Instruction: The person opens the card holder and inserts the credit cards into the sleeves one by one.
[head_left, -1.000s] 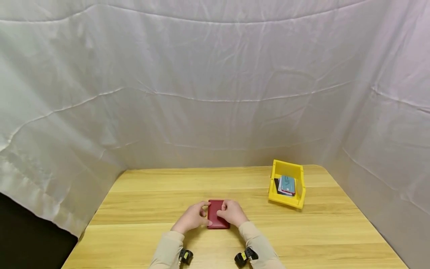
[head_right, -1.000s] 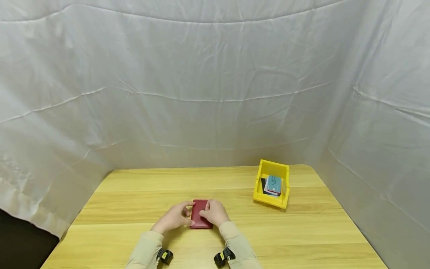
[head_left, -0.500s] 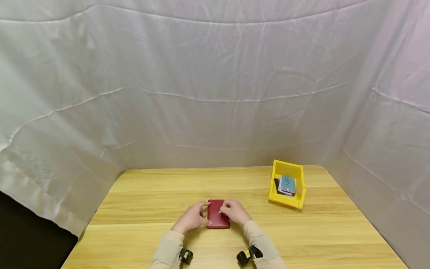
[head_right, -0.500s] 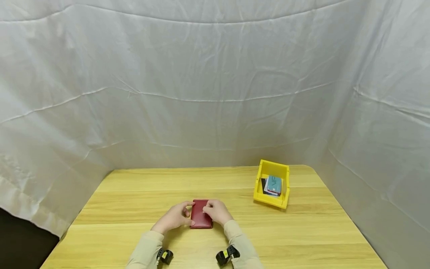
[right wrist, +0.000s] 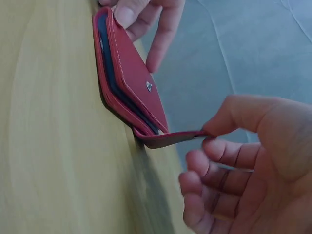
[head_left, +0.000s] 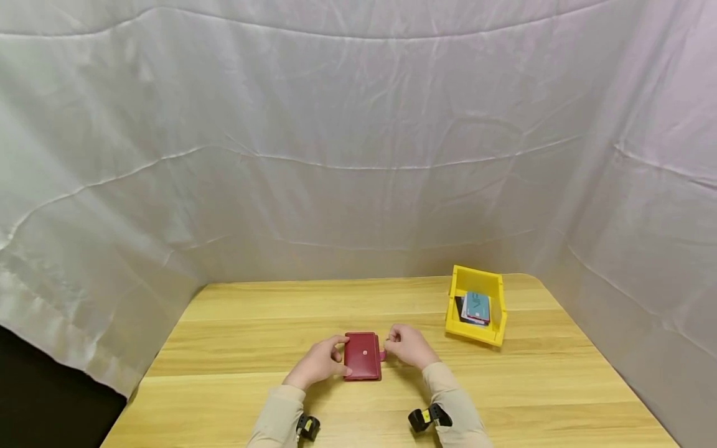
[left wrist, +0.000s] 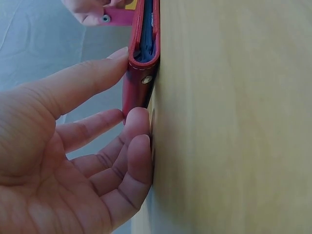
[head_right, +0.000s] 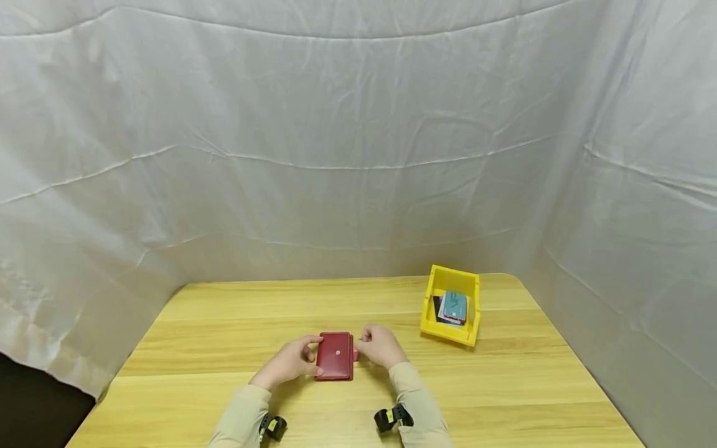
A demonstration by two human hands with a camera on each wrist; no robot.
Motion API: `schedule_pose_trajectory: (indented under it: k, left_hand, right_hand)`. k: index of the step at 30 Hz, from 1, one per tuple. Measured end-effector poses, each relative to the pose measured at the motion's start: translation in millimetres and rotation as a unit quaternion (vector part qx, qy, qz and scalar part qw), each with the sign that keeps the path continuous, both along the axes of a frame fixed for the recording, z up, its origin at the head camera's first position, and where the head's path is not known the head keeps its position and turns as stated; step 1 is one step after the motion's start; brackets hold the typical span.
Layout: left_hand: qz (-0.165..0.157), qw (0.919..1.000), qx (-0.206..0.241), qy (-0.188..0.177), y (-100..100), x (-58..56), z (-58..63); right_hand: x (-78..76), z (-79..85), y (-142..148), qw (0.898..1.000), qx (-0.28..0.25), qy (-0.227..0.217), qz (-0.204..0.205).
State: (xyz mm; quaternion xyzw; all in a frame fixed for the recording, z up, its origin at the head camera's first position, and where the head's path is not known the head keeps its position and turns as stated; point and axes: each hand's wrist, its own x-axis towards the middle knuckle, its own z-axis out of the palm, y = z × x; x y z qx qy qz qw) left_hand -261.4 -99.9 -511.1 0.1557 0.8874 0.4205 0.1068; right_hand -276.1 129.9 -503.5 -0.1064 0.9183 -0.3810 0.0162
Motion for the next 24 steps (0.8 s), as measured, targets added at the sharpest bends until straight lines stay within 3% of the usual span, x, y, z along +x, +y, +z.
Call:
schedule_pose_trajectory:
  k: [5,9,18,24]
  left_hand:
    - [0.001,1.0000,0.004,0.001,0,0.5,2.2]
    - [-0.001,1.0000,0.000,0.001,0,0.7,2.0]
    - [-0.003,1.0000,0.002,-0.005,-1,0.0,-0.2]
    - [-0.004,0.9999,0.008,-0.007,-1,-0.7,-0.9]
  right_hand:
    - [2.6,2.3,2,1.000,0.024,-0.015,0.002]
    - [1.0,-2.8,3,0.998,0.057,-0.003,0.028]
    - [2.3,-14.0,-1,0.979,0.152,0.098,0.097]
    - [4.1,-18.1,-3,0.983,0.139,0.034,0.114]
